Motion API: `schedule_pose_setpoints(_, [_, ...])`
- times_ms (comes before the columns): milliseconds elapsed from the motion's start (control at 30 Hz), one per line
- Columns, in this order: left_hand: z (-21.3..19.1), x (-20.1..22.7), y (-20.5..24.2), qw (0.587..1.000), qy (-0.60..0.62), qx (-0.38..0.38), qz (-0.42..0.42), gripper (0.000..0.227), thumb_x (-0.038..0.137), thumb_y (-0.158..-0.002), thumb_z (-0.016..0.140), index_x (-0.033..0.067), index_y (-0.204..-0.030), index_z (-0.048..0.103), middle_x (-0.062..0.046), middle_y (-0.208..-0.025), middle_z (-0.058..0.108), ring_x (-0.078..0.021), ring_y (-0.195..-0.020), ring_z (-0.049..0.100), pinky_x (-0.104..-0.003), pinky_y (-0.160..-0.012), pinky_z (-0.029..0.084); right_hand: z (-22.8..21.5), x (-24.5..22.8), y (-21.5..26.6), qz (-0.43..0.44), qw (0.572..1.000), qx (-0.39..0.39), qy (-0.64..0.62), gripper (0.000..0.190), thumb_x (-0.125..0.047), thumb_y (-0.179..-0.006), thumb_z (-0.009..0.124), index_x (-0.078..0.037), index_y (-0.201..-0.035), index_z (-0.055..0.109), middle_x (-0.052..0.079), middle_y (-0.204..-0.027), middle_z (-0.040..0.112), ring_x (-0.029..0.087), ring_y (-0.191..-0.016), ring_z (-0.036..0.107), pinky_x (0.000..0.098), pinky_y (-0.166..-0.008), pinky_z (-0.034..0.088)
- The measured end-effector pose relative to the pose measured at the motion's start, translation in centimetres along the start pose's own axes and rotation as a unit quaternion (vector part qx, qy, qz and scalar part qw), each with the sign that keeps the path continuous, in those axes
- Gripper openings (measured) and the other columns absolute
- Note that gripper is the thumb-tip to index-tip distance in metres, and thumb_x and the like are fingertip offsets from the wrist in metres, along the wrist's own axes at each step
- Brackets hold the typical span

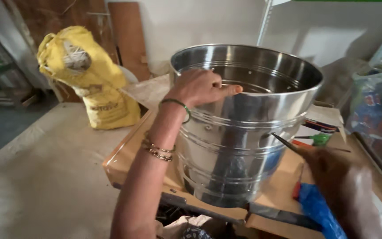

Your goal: The person uses a screwdriver to work on the rim of a large metal container, then picks up a small metal piece and inserts it into a hole on the side. They rotate the container to access different areas and continue to manipulate the metal piece with their hands.

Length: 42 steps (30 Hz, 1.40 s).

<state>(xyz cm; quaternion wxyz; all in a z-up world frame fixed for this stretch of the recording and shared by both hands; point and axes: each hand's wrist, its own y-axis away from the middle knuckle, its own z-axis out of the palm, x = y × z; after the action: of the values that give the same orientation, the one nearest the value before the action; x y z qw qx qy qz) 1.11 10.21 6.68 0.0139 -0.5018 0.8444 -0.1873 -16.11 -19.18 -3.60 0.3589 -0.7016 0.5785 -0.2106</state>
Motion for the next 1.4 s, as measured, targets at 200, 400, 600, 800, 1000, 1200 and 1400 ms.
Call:
schedule_pose_setpoints(200, [3.0,-0.5,1.0,0.938,0.029,0.3,0.17,0.073,0.078,-0.085,0.062,0.0134,-0.053,0.056,0.002,-0.051,0.05,-0.019,-0.051,0.052,-0.038,-0.064,0.044,4.5,2.4,3.0,0.177,0.977,-0.066,-0.095,0.029,-0.04,-0.097,0.065,-0.017,-0.11,0.077,0.008,-0.084,0.073,0.021,-0.059,0.064,0.0355,-0.051,0.051])
schedule_pose_setpoints(400, [4.4,-0.5,2.0,0.883,0.084,0.41,0.212,0.056,0.063,-0.086,0.078,0.015,-0.067,0.056,0.001,-0.069,0.051,-0.0214,-0.071,0.05,-0.04,-0.086,0.042,7.3,14.0,-0.3,0.398,0.881,-0.103,-0.234,0.037,-0.036,-0.114,0.061,-0.002,-0.111,0.074,0.022,-0.082,0.07,0.024,-0.051,0.047,0.0349,-0.042,0.033])
schedule_pose_setpoints(600, [4.9,0.0,1.5,0.871,0.046,0.438,0.217,0.061,0.061,-0.084,0.082,0.0144,-0.064,0.048,0.001,-0.069,0.047,-0.0224,-0.074,0.048,-0.041,-0.082,0.038,14.7,19.9,2.9,0.394,0.698,-0.148,-0.579,0.043,-0.039,-0.116,0.044,-0.001,-0.099,0.055,0.013,-0.07,0.06,0.016,-0.046,0.044,0.0276,-0.04,0.035])
schedule_pose_setpoints(800, [4.6,0.2,1.6,0.876,0.058,0.427,0.214,0.058,0.063,-0.08,0.084,0.015,-0.069,0.055,0.0,-0.07,0.047,-0.0222,-0.072,0.045,-0.04,-0.076,0.034,21.5,20.8,5.6,0.38,0.634,-0.122,-0.662,0.052,-0.046,-0.113,0.044,0.001,-0.094,0.058,0.009,-0.063,0.054,0.015,-0.044,0.041,0.0273,-0.038,0.031])
schedule_pose_setpoints(1000, [5.4,0.5,0.7,0.874,0.015,0.445,0.193,0.065,0.069,-0.082,0.08,0.0133,-0.065,0.05,-0.001,-0.069,0.047,-0.0233,-0.077,0.049,-0.041,-0.077,0.036,19.1,17.4,5.1,0.358,0.646,-0.092,-0.668,0.048,-0.042,-0.112,0.051,-0.001,-0.089,0.058,0.008,-0.066,0.056,0.013,-0.047,0.043,0.0266,-0.045,0.036])
schedule_pose_setpoints(1200, [5.7,0.2,0.1,0.9,0.018,0.405,0.161,0.069,0.074,-0.08,0.076,0.0123,-0.06,0.051,0.0,-0.066,0.054,-0.0258,-0.072,0.053,-0.043,-0.074,0.037,10.4,11.9,4.7,0.433,0.745,-0.054,-0.504,0.034,-0.031,-0.109,0.057,0.0,-0.097,0.065,0.008,-0.069,0.059,0.014,-0.05,0.047,0.0273,-0.042,0.034])
schedule_pose_setpoints(1400, [5.4,-1.5,-0.6,0.943,0.038,0.283,0.169,0.057,0.065,-0.089,0.076,0.0113,-0.076,0.063,-0.004,-0.078,0.063,-0.0272,-0.083,0.062,-0.047,-0.089,0.043,7.4,10.5,8.5,0.462,0.785,-0.061,-0.408,0.03,-0.026,-0.106,0.061,0.001,-0.111,0.072,0.012,-0.074,0.065,0.015,-0.053,0.052,0.0272,-0.045,0.038])
